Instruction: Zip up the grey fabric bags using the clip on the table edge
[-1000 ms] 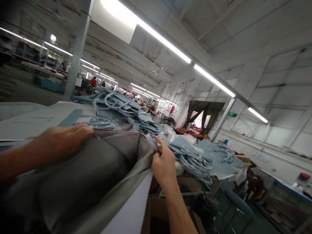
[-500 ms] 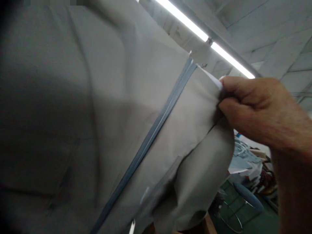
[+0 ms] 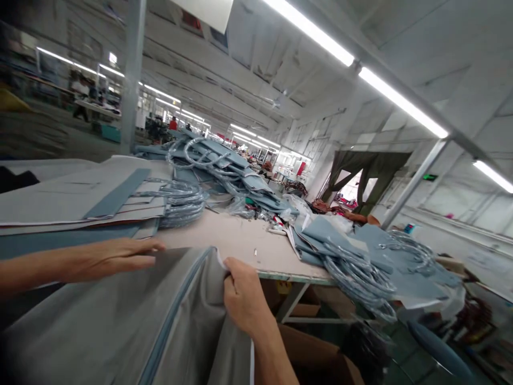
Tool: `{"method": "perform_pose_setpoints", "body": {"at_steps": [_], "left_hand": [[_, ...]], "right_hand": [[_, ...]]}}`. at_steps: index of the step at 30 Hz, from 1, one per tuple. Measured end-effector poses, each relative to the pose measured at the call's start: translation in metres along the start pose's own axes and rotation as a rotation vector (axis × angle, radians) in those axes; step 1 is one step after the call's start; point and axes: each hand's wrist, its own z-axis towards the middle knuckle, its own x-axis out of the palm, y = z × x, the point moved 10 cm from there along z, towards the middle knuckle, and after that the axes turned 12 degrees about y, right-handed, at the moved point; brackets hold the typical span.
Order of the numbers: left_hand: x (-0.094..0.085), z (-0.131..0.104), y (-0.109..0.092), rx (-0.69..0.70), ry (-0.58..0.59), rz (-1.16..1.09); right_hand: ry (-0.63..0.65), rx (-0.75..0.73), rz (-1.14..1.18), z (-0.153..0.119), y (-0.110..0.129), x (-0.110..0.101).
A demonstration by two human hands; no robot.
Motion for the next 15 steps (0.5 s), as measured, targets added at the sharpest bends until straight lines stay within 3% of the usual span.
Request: {"method": "perform_pose_setpoints", "body": {"at_steps": [2,8,11,15], "left_hand": [[0.015,0.021,0.000,0.035,0.075,-0.151],[0.040,0.092,-0.030,0.205,0.244,-0.541],[0.054,0.101,-0.041,0.239,0.355,-0.711],[0.061,0.091,-0.050,0.241,0.428,-0.944]], "right_hand": [[-0.022,-0.031,0.116,0.002,-0.003,0.001],[-0.001,-0.009,0.420,0.019,-0.029,-0.002],[0.092,0.057,0.495,0.022,-0.040,-0.005],[0.192,0.049,0.597,0.030,-0.028,-0.012]]}}
